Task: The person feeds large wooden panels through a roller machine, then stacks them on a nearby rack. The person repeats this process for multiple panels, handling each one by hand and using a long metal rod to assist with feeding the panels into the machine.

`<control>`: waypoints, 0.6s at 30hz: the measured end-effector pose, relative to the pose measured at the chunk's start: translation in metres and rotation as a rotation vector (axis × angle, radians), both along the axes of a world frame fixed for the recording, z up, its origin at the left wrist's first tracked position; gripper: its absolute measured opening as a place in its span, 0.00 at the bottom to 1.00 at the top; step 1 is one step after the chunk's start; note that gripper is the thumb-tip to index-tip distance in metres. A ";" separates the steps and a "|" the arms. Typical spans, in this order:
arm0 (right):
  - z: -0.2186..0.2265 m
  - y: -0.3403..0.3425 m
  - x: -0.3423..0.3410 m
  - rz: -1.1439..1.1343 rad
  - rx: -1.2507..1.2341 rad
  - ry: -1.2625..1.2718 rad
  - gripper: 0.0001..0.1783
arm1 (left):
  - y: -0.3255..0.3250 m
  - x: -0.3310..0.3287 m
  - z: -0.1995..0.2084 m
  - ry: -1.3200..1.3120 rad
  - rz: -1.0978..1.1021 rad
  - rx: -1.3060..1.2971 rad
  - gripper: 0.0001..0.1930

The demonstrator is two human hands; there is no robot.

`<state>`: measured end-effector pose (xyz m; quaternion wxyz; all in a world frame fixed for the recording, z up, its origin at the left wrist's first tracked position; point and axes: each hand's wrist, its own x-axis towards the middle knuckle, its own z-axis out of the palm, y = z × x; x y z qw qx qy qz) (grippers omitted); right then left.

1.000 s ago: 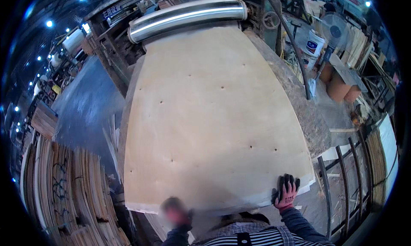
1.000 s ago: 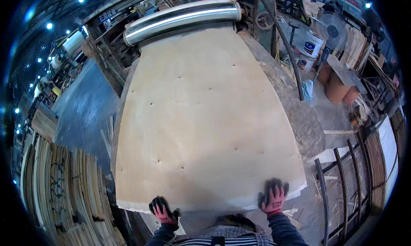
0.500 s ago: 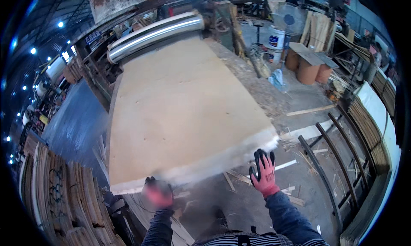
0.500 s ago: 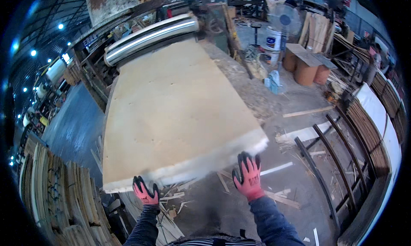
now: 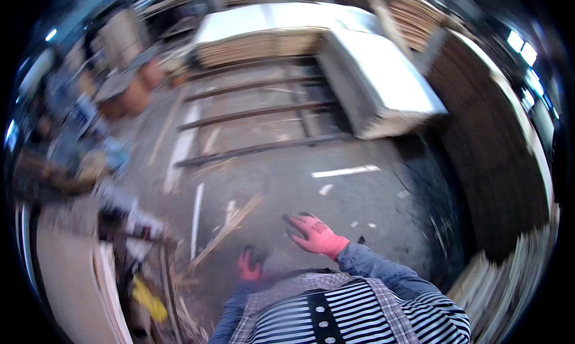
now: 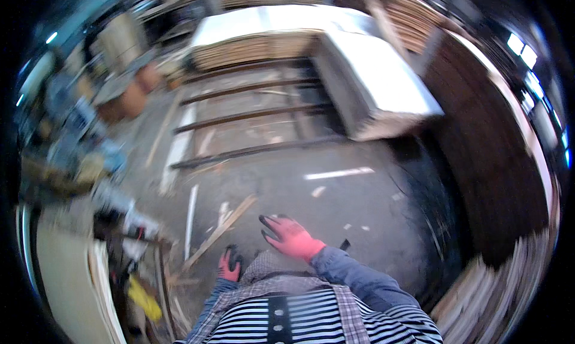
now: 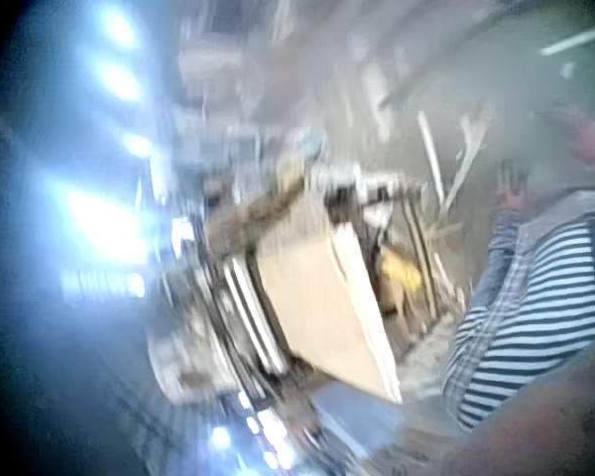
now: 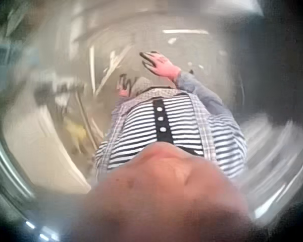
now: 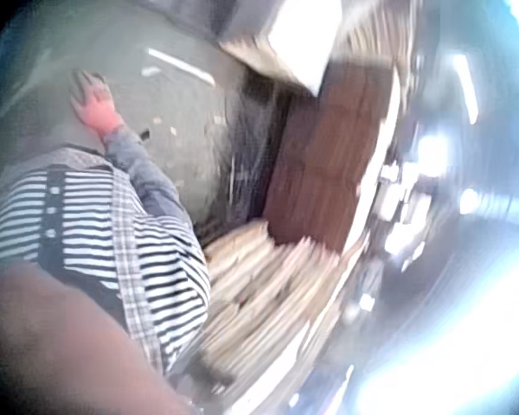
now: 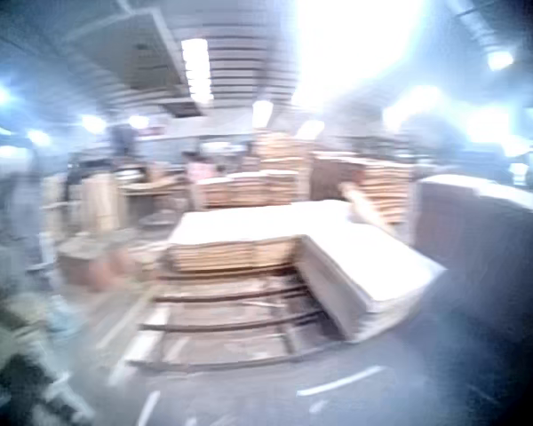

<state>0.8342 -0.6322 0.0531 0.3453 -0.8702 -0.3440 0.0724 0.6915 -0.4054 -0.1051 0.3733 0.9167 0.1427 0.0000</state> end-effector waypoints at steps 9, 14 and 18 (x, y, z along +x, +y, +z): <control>-0.081 -0.279 0.054 -0.999 -0.275 0.291 0.28 | -0.121 0.329 -0.005 0.136 -0.360 -0.065 0.28; -0.088 -0.348 0.014 -1.410 -0.293 0.668 0.29 | -0.269 0.508 -0.031 0.120 -0.561 -0.245 0.27; -0.125 -0.371 0.018 -1.536 -0.239 0.894 0.30 | -0.403 0.627 -0.057 0.155 -0.753 -0.263 0.30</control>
